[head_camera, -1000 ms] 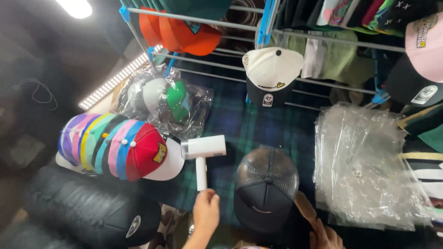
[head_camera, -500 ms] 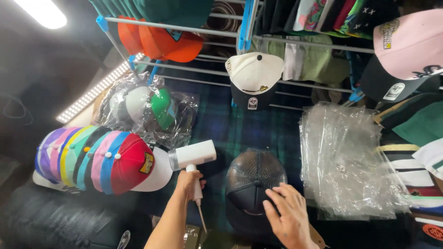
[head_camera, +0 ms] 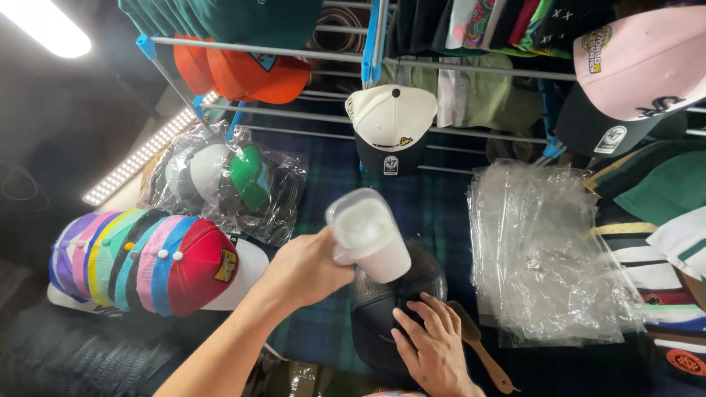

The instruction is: The person cleans a black baseball cap by brushing its exterior and interior with a wooden brush. They then use a white hairdryer to blow air onto the cap's surface. The cap is handled and turned over during the process.

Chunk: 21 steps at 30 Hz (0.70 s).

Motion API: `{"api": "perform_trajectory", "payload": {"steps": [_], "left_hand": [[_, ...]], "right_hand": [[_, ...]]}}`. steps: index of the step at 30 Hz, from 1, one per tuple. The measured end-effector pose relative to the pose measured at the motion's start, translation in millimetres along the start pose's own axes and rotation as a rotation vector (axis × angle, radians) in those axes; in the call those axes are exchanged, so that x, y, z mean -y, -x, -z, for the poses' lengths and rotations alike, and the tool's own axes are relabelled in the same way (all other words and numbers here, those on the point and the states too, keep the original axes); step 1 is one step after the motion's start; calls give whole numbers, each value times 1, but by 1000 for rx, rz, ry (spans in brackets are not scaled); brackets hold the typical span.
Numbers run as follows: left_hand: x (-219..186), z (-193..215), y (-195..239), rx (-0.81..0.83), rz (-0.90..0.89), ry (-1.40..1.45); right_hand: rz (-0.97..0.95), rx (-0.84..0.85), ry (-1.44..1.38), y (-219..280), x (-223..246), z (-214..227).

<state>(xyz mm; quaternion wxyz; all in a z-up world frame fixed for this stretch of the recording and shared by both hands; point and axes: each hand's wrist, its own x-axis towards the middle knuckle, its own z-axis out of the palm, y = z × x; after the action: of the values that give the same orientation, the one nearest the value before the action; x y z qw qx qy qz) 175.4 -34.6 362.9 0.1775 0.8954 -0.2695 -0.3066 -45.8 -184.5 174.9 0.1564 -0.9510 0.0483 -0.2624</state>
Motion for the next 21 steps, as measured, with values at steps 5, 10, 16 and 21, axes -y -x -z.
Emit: {"api": "perform_trajectory", "payload": {"steps": [5, 10, 16, 21], "left_hand": [[-30, -11, -19, 55, -131, -263], [-39, -41, -54, -63, -271, -314], [-53, -53, -63, -105, -400, -321], [-56, -44, -63, -8, -342, -373]], "right_hand": [[19, -19, 14, 1, -1, 1], [26, -34, -3, 2, -1, -4], [3, -11, 1, 4, -3, -5], [20, -17, 13, 5, -8, -8]]}}
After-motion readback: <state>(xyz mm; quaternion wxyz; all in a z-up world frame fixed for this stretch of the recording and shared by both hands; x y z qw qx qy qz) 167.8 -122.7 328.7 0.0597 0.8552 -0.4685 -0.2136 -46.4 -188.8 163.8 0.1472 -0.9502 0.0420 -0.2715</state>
